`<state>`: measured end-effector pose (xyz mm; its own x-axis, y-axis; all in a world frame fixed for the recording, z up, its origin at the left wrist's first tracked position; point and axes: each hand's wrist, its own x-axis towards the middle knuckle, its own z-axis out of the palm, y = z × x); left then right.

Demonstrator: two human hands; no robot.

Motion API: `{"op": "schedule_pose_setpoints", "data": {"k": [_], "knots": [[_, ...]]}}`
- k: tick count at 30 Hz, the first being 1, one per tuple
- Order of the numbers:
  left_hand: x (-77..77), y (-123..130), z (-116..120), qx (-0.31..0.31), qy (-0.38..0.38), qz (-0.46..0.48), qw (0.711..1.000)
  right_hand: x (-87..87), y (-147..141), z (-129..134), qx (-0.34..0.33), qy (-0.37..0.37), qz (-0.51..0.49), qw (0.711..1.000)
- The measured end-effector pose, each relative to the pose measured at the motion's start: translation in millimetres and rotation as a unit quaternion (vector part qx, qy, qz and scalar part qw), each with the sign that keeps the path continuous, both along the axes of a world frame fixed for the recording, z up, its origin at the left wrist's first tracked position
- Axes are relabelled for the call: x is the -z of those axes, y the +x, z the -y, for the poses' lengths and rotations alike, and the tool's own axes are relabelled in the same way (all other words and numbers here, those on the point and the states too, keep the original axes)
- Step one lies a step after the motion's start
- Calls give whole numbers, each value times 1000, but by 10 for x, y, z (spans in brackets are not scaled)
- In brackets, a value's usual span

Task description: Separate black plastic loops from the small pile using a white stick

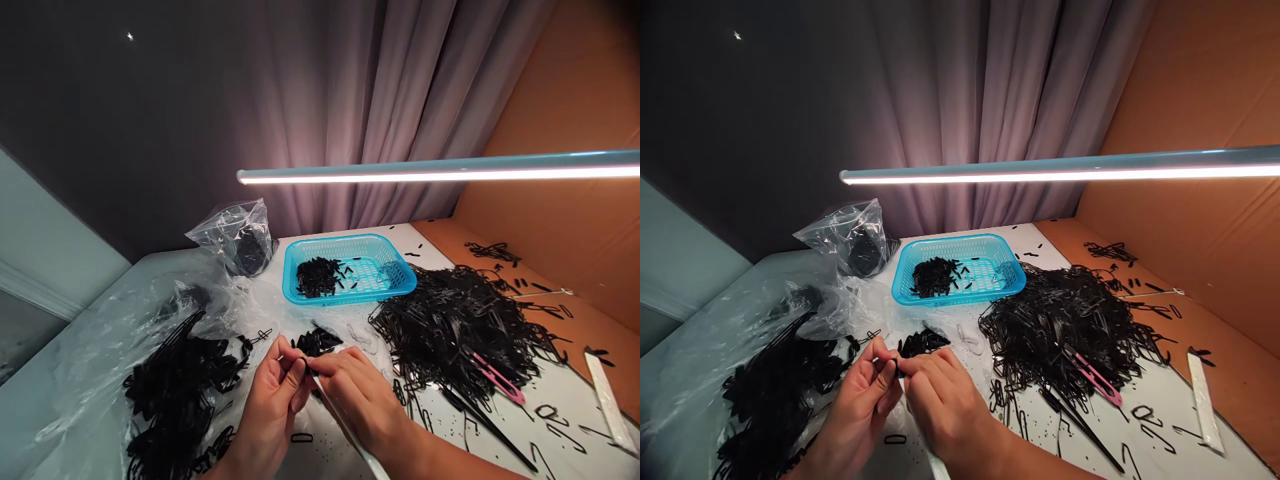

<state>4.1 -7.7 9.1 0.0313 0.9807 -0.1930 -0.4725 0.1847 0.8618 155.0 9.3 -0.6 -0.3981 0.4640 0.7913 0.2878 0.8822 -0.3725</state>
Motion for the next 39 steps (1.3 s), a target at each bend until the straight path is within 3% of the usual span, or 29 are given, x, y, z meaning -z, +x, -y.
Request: {"op": "schedule_pose_setpoints", "data": {"k": [3,6,10,13,16,20,23,28,32,37,39], "knots": [[12,-7,1,15,24,-1,1000,4,34,-17,31,-39,-29,998],[17,-32,-5,26,56,-39,997,-4,98,-60,75,-131,-36,988],[31,-93,-11,11,85,-99,991,-17,191,-142,103,-274,-28,956],[43,-142,-13,10,103,-122,987,-35,262,-203,103,-337,-16,936],[14,-167,-20,14,117,-117,986,-66,346,-241,120,-395,57,909],[-91,-167,-42,39,85,-82,992,-86,427,-276,135,-346,194,908],[-131,-179,-68,34,12,-50,998,-54,405,-320,86,-309,181,930],[-65,-224,-121,0,-56,-21,998,47,295,-380,6,-259,169,951],[-12,-253,-147,32,-87,-76,993,101,261,-386,9,-259,176,950],[17,-264,-147,76,-87,-53,992,113,271,-380,17,-283,190,940],[26,-245,-143,73,-75,-101,989,90,284,-360,26,-300,191,934]]}}
